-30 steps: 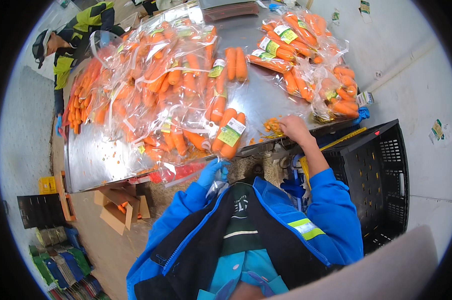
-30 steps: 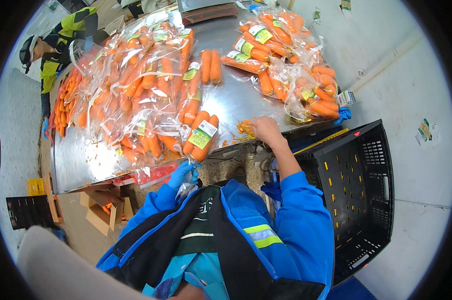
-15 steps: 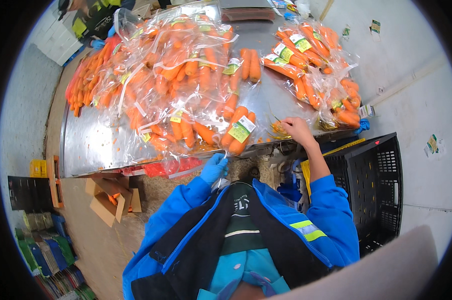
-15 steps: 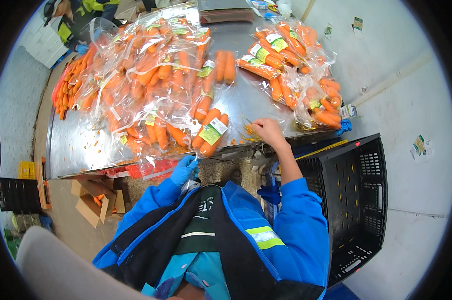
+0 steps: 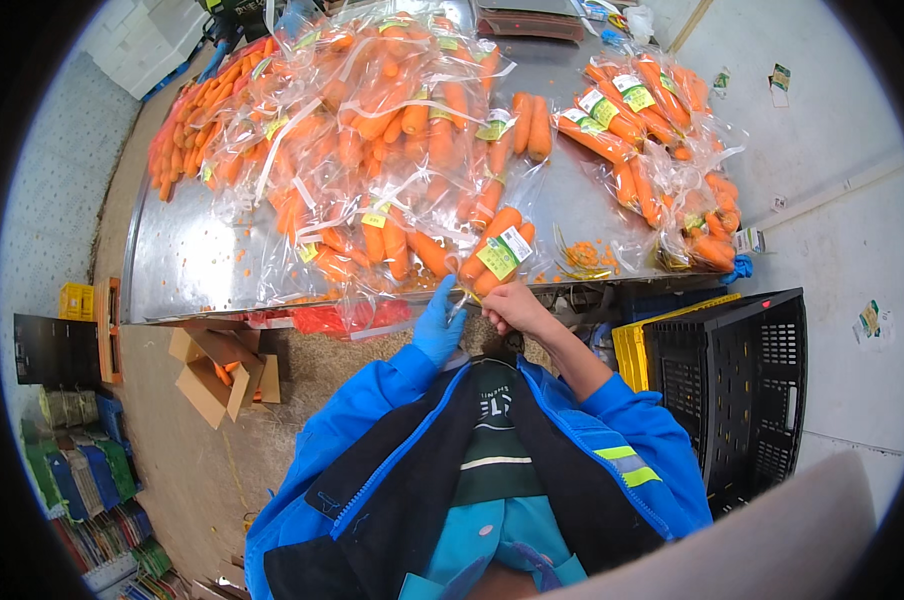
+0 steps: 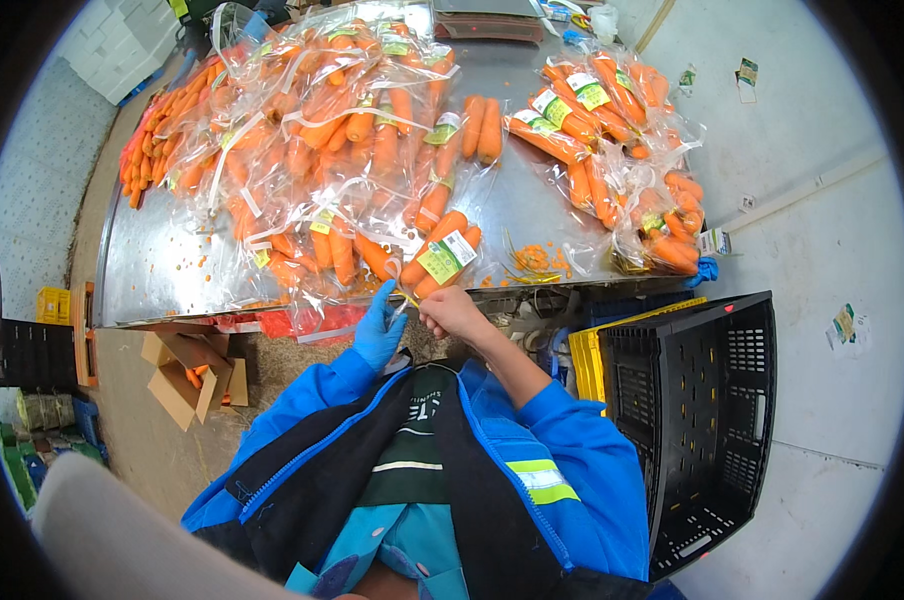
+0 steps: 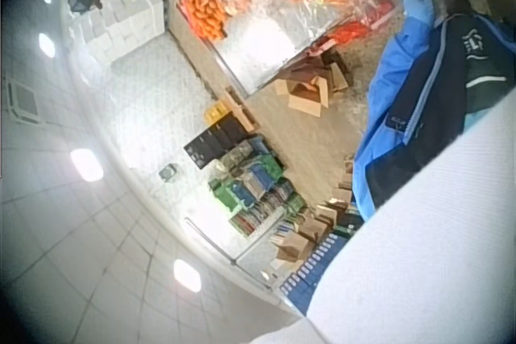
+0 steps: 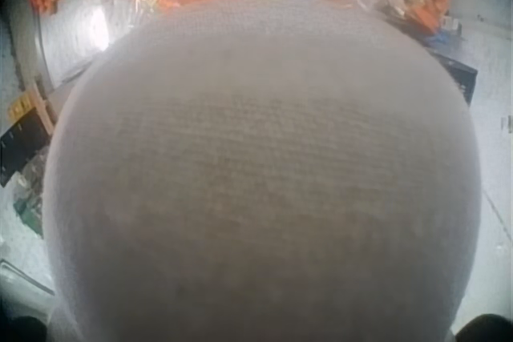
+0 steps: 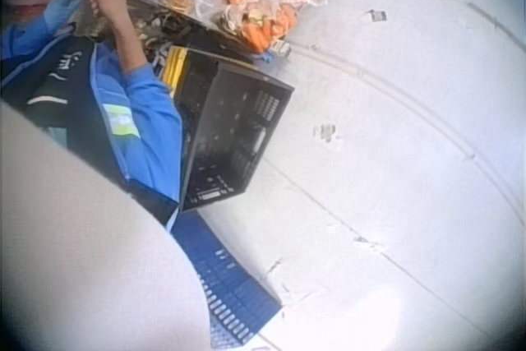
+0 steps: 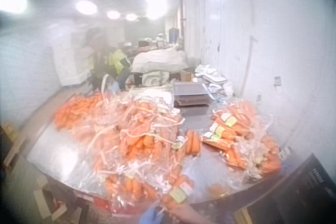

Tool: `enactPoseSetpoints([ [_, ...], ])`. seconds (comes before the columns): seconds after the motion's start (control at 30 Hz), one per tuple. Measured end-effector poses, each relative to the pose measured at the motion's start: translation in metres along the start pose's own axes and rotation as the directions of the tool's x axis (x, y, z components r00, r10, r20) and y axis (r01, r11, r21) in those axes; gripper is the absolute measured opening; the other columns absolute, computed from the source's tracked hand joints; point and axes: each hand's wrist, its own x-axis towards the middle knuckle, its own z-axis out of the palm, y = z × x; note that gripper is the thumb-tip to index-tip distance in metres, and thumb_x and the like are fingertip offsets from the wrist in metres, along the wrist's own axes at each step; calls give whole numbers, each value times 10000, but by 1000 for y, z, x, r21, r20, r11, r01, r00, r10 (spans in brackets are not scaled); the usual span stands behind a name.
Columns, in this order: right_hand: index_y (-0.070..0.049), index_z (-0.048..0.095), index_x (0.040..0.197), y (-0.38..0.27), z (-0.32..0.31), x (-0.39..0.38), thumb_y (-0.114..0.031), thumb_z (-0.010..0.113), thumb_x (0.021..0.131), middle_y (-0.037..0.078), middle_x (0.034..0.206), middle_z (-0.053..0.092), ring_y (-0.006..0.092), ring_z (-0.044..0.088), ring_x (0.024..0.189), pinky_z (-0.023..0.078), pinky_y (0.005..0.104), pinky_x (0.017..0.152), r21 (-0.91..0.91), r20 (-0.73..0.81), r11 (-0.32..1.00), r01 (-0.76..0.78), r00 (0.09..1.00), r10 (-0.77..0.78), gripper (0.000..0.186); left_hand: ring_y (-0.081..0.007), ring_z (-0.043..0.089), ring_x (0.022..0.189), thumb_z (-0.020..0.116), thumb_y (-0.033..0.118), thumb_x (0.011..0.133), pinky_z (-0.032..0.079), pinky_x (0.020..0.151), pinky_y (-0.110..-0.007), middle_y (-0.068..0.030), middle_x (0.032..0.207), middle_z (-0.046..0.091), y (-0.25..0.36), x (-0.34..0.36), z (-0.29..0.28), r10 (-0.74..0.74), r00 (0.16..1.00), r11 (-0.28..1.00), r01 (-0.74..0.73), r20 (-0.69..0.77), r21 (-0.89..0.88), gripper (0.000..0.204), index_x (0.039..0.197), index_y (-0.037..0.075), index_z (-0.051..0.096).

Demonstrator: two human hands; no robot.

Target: The person places carrots into plastic bags on a stainless steel table and seals each bag using a tape dispenser.

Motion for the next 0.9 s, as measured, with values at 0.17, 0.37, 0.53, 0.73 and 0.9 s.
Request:
enactPoseSetpoints([
  [0.17,-1,578,630,10,-4,-6,-167,547,745,35,524,540,99,505,412,426,228,405,-44,-132,999,-4,991,-2,204,-91,419,613,566,21,816,401,581,-237,-8,704,438,18,3,-5,-47,999,999,48,27,-1,675,1391,159,239],
  [0.37,10,567,606,-7,7,-17,-163,552,736,41,518,544,105,528,420,426,233,409,-175,-226,984,34,971,-74,217,-97,455,658,581,35,817,419,613,-242,-25,765,479,-8,7,0,85,996,991,-83,-12,101,618,1359,128,298],
  [0.53,13,574,603,0,7,-15,-165,556,729,43,516,549,110,537,423,433,240,417,-194,-216,981,28,974,-71,220,-150,556,846,595,54,818,453,739,-259,-86,928,565,-24,8,3,236,970,965,-225,-64,138,477,1261,69,419],
  [0.73,17,592,633,9,11,-14,-176,558,730,55,547,577,118,560,445,456,252,437,-147,-179,989,24,983,-50,219,-297,563,976,572,128,817,458,811,-336,-163,1084,548,-29,9,1,230,973,959,-225,-10,171,375,1178,74,489],
  [0.9,13,598,682,19,16,-18,-165,549,766,55,574,590,123,591,484,446,255,425,-125,-244,983,134,956,-161,203,-268,586,920,558,128,817,465,772,-327,-152,996,587,-22,15,-4,50,995,982,-64,83,177,300,1105,49,528],
])
